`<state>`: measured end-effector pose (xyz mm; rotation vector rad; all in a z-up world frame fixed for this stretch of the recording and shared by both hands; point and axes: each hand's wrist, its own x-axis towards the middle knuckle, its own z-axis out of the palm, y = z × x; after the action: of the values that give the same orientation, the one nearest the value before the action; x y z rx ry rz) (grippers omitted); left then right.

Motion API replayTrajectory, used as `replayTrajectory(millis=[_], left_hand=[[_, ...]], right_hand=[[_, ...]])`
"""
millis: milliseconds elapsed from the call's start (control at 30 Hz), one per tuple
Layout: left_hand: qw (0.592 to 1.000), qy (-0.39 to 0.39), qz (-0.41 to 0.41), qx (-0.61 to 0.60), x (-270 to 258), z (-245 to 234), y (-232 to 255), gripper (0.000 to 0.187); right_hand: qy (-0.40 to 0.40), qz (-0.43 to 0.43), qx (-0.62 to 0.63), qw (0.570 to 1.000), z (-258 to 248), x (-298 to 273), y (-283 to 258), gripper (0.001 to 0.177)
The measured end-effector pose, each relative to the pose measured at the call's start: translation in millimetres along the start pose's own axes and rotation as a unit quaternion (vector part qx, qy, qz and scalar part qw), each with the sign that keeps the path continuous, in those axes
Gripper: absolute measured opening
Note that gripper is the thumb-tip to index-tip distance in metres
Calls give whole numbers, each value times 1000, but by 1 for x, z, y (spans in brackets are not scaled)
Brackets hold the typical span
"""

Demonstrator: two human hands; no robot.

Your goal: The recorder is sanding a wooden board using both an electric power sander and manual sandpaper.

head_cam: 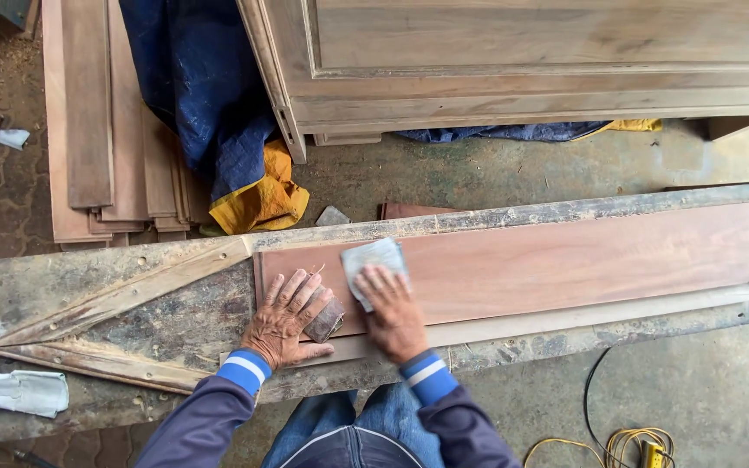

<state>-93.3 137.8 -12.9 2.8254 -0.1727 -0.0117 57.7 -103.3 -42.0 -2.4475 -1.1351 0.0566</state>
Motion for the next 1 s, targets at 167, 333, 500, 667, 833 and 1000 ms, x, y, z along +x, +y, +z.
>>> replayTrajectory(millis=[167,333,500,667,833,1000], left_hand=[[1000,1,-5,-8,0,-2,0,106],[1000,8,-8,-11,-1,2,0,106],[1000,4,-6,-7,1,-3,0,107],[1000,11,-7,-9,1,-2,1,106],[1000,10,-9,-8,2,-3,2,104],[1000,13,-7,-2,0,-1,4,105]], right_hand=[[126,66,-164,976,-40,-6,146,66],[178,105,-146,967,5,-3,116,58],[11,18,57,998,0,3,-16,81],[83,100,-102,986,-34,-16,142,79],[110,208,-157,959,10,-17,177,63],[-36,9,-74,997,15,23,-13,96]])
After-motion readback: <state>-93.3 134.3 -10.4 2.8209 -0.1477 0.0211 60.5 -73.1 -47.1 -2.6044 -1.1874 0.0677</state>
